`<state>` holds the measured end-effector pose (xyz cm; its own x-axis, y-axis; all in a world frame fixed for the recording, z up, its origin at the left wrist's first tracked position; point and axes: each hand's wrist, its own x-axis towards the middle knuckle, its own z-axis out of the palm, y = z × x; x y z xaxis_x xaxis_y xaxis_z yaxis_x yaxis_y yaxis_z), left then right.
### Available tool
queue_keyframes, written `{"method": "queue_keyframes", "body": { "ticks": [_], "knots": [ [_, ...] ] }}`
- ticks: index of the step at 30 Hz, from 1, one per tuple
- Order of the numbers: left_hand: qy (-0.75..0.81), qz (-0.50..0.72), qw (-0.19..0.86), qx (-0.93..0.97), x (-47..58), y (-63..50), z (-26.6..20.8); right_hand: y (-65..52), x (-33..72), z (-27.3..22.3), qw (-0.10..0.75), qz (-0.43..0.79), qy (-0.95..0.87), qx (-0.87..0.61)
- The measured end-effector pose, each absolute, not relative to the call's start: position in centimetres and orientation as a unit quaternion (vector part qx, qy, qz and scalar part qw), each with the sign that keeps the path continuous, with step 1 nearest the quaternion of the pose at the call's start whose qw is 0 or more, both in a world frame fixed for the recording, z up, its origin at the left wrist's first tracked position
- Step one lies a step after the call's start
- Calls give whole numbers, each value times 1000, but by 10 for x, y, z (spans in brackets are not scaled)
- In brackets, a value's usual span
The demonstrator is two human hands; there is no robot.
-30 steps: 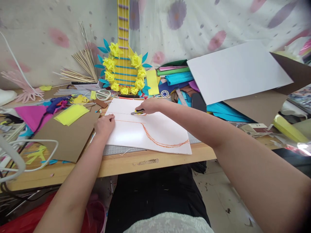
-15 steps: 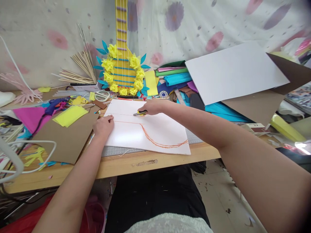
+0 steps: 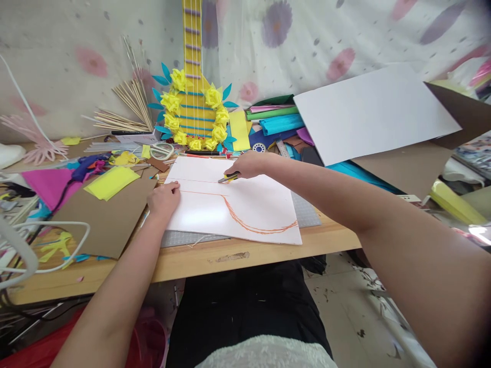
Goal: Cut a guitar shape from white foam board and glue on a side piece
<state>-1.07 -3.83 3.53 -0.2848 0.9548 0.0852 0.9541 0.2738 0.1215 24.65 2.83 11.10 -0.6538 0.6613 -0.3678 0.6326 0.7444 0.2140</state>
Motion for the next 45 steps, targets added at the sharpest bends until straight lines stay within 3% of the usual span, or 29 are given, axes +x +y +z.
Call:
{"method": "queue_keyframes", "body": {
  "ticks": [24, 30, 45],
  "knots": [
    [761, 49, -1, 647, 14, -18, 54, 33, 258, 112, 193, 27, 914, 357],
    [660, 32, 21, 751, 57, 0, 31, 32, 256, 110, 197, 38, 913, 356],
    [660, 93, 22, 745, 58, 4, 7, 56, 263, 112, 219, 72, 914, 334]
  ]
}}
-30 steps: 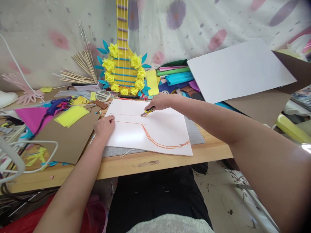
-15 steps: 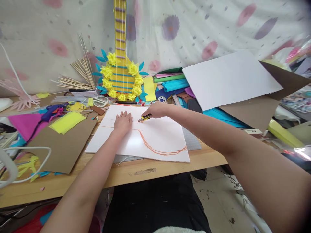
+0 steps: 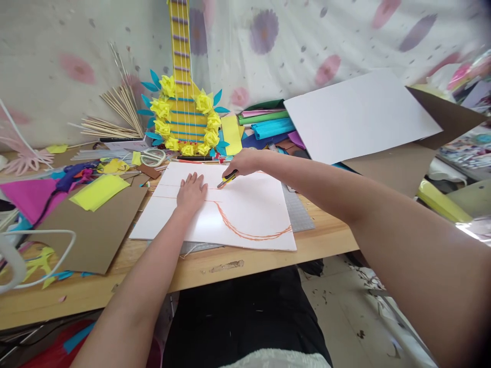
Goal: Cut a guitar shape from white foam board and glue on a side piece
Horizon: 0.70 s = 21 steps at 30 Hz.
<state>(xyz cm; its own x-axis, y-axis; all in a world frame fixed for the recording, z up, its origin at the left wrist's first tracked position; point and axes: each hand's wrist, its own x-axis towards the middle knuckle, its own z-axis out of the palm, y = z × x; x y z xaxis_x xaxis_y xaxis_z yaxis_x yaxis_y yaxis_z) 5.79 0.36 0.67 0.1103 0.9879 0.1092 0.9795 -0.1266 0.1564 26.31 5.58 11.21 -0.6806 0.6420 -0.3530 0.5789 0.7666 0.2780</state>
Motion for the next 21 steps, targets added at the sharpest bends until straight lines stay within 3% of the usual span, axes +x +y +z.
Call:
{"method": "queue_keyframes", "body": {
  "ticks": [21],
  "knots": [
    [661, 93, 38, 744, 57, 4, 6, 75, 280, 103, 193, 96, 935, 280]
  ]
}}
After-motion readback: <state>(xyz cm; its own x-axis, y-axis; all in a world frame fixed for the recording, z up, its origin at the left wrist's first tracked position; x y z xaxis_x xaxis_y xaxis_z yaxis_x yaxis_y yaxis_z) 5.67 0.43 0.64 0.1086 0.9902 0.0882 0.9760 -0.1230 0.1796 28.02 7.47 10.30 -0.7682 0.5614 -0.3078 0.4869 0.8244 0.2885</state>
